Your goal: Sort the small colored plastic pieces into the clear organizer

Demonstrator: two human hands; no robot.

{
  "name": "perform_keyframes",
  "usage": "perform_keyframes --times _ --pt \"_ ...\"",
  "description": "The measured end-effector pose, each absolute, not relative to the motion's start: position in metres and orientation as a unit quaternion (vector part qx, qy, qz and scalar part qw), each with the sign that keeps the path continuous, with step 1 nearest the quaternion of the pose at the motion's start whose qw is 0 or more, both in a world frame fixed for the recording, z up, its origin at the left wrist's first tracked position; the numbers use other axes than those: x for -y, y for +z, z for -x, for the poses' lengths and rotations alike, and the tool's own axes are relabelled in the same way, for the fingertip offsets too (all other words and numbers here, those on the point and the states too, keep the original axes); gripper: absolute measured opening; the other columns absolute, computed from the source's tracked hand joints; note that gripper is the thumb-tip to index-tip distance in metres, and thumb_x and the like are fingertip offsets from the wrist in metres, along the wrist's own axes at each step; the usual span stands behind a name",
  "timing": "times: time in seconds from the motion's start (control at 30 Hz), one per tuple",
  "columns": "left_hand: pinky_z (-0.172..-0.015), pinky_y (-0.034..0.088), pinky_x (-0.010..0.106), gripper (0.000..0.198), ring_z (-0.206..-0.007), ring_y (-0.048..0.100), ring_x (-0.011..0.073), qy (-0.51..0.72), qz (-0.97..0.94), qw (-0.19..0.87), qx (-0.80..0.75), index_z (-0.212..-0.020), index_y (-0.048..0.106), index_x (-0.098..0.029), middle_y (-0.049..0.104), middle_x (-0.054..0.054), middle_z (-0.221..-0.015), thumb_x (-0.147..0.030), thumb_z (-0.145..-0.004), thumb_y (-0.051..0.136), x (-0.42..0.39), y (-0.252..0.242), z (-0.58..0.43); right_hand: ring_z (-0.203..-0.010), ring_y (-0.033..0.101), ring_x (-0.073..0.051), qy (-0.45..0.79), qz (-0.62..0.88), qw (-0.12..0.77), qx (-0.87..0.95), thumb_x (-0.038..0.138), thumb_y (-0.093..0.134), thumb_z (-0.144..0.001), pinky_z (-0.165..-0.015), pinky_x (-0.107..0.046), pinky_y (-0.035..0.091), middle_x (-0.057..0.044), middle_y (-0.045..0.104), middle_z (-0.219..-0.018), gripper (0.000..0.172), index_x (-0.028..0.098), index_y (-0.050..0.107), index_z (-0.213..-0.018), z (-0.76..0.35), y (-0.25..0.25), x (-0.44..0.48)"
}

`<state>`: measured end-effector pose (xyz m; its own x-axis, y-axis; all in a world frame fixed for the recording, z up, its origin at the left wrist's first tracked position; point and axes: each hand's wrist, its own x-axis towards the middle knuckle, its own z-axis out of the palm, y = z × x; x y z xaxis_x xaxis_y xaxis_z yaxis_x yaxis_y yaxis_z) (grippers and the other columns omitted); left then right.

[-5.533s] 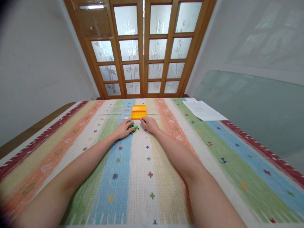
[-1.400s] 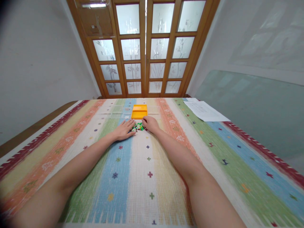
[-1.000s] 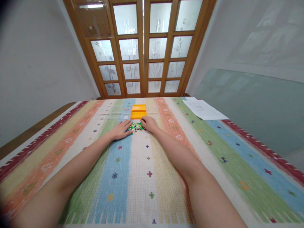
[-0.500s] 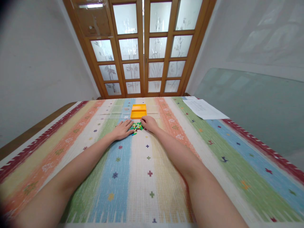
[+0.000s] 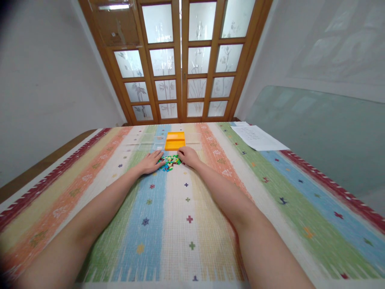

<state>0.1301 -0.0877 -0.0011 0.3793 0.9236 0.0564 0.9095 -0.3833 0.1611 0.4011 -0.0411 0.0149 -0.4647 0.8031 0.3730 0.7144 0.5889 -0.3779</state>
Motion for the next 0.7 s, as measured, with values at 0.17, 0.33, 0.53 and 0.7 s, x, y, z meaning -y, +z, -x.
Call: perform_keyframes --times 0.17,0.33,0.53,0.7 --pt "-0.126 0.016 0.057 0.083 -0.159 0.022 0.0344 0.062 -0.837 0.051 -0.541 -0.164 0.03 -0.022 0.023 0.016 -0.172 -0.075 -0.099 0.028 0.09 -0.004 -0.134 -0.092 0.064 -0.021 0.075 0.422 0.259 0.866 0.025 0.057 -0.1 -0.08 -0.029 0.042 -0.008 0.075 -0.099 0.02 0.019 0.076 -0.098 -0.402 0.012 0.039" --pt "-0.128 0.012 0.054 0.081 -0.16 0.019 0.0328 0.072 -0.856 0.036 -0.511 -0.164 0.03 -0.021 0.024 0.014 -0.172 -0.072 -0.101 0.026 0.1 -0.004 -0.152 -0.097 0.061 -0.021 0.049 0.409 0.247 0.877 0.024 0.062 -0.098 -0.085 -0.03 0.042 -0.008 0.071 -0.099 0.014 0.019 0.075 -0.102 -0.401 0.01 0.039" --pt "-0.128 0.011 0.053 0.08 -0.159 0.021 0.0322 0.07 -0.866 0.041 -0.493 -0.164 0.031 -0.022 0.024 0.013 -0.172 -0.072 -0.101 0.026 0.107 0.001 -0.164 -0.098 0.061 -0.021 0.048 0.399 0.23 0.886 0.029 0.066 -0.097 -0.088 -0.03 0.043 -0.007 0.069 -0.098 0.013 0.02 0.075 -0.101 -0.399 0.009 0.04" --pt "-0.128 0.013 0.054 0.078 -0.158 0.025 0.0342 0.095 -0.854 0.016 -0.511 -0.16 0.039 -0.019 0.032 0.015 -0.169 -0.07 -0.101 0.029 0.106 0.002 -0.161 -0.098 0.061 -0.021 0.033 0.407 0.231 0.883 0.025 0.061 -0.099 -0.087 -0.03 0.043 -0.008 0.069 -0.098 0.015 0.02 0.075 -0.101 -0.398 0.004 0.037"
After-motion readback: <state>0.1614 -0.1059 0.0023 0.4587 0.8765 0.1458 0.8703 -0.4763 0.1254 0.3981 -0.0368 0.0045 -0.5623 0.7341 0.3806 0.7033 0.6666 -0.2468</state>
